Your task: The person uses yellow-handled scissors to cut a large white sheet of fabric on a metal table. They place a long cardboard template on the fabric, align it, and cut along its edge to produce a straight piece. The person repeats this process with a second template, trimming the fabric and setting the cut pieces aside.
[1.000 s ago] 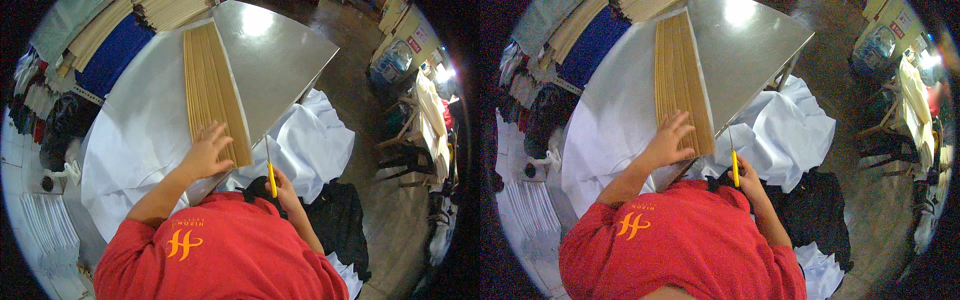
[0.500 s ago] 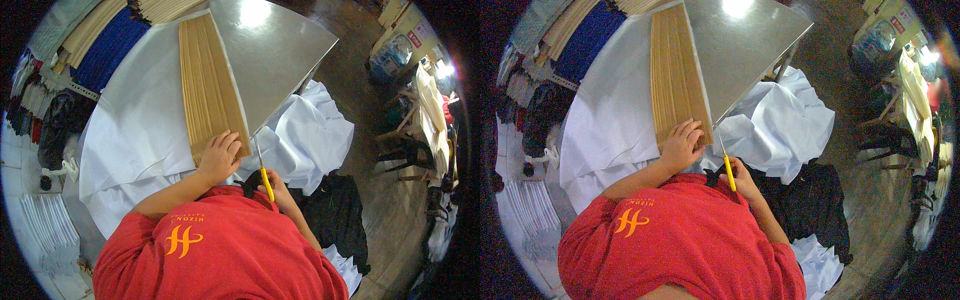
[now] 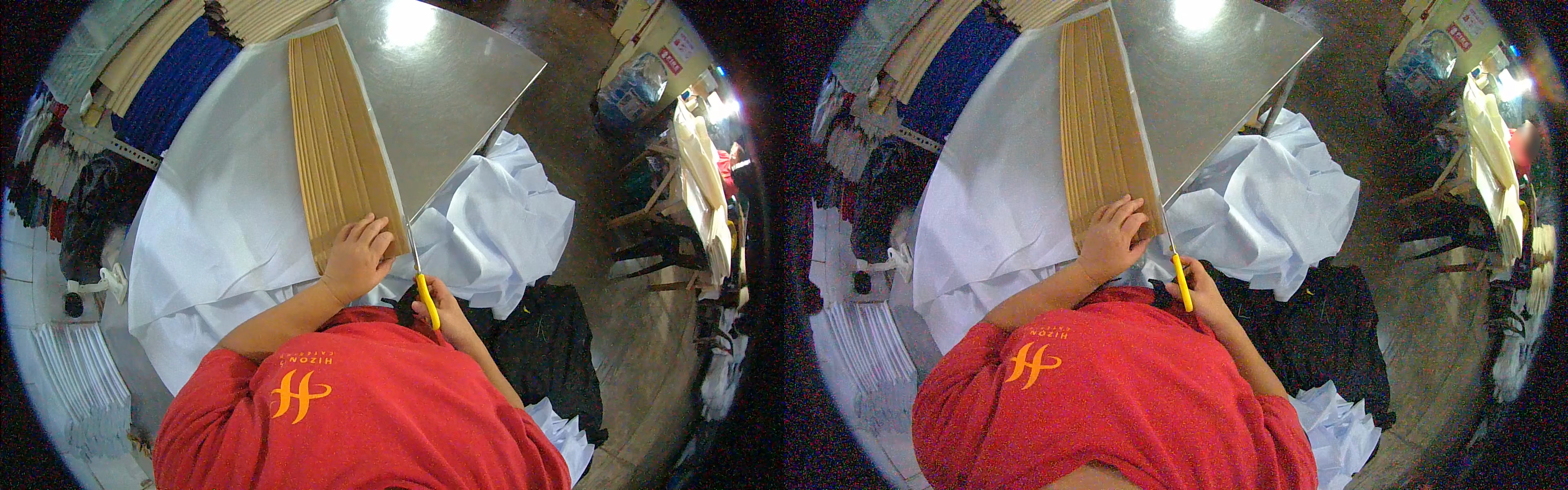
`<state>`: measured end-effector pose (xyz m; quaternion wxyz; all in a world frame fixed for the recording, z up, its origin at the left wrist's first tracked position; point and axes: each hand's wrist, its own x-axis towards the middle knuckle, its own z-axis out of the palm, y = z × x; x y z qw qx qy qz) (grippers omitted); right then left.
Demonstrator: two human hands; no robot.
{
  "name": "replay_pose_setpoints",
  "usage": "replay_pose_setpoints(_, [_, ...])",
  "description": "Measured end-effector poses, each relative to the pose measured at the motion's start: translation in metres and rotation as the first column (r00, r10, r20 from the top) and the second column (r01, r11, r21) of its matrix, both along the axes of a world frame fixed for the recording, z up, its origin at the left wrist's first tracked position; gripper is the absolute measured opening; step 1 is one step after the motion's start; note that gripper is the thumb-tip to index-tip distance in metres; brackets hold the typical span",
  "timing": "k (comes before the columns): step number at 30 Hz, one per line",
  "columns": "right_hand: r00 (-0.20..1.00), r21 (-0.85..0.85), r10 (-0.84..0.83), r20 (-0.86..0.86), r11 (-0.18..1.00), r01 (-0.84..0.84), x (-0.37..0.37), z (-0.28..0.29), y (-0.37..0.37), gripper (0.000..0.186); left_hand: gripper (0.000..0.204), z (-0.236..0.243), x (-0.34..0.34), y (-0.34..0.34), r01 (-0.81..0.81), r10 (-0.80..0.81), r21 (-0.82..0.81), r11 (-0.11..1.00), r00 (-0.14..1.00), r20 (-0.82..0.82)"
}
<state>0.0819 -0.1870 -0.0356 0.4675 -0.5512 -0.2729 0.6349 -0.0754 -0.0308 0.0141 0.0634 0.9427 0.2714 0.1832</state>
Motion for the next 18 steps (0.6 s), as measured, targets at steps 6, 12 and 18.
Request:
replay_pose_setpoints(6, [0.999,-0.016,-0.029,-0.029,0.999,0.028,0.0,0.011,-0.005,0.049,0.036,0.0,-0.001,0.0,-0.013,0.013,-0.029,0.999,1.0,0.01])
replay_pose_setpoints(12, [0.997,-0.033,-0.023,-0.074,0.999,0.02,0.001,0.023,-0.007,0.045,0.037,-0.002,-0.001,0.0,-0.014,0.015,-0.037,0.999,0.999,0.038])
replay_pose_setpoints(18, [0.999,-0.053,-0.022,-0.025,0.998,0.02,0.0,0.028,0.002,0.044,0.037,-0.003,-0.001,0.0,-0.002,0.002,-0.001,1.0,0.999,0.038])
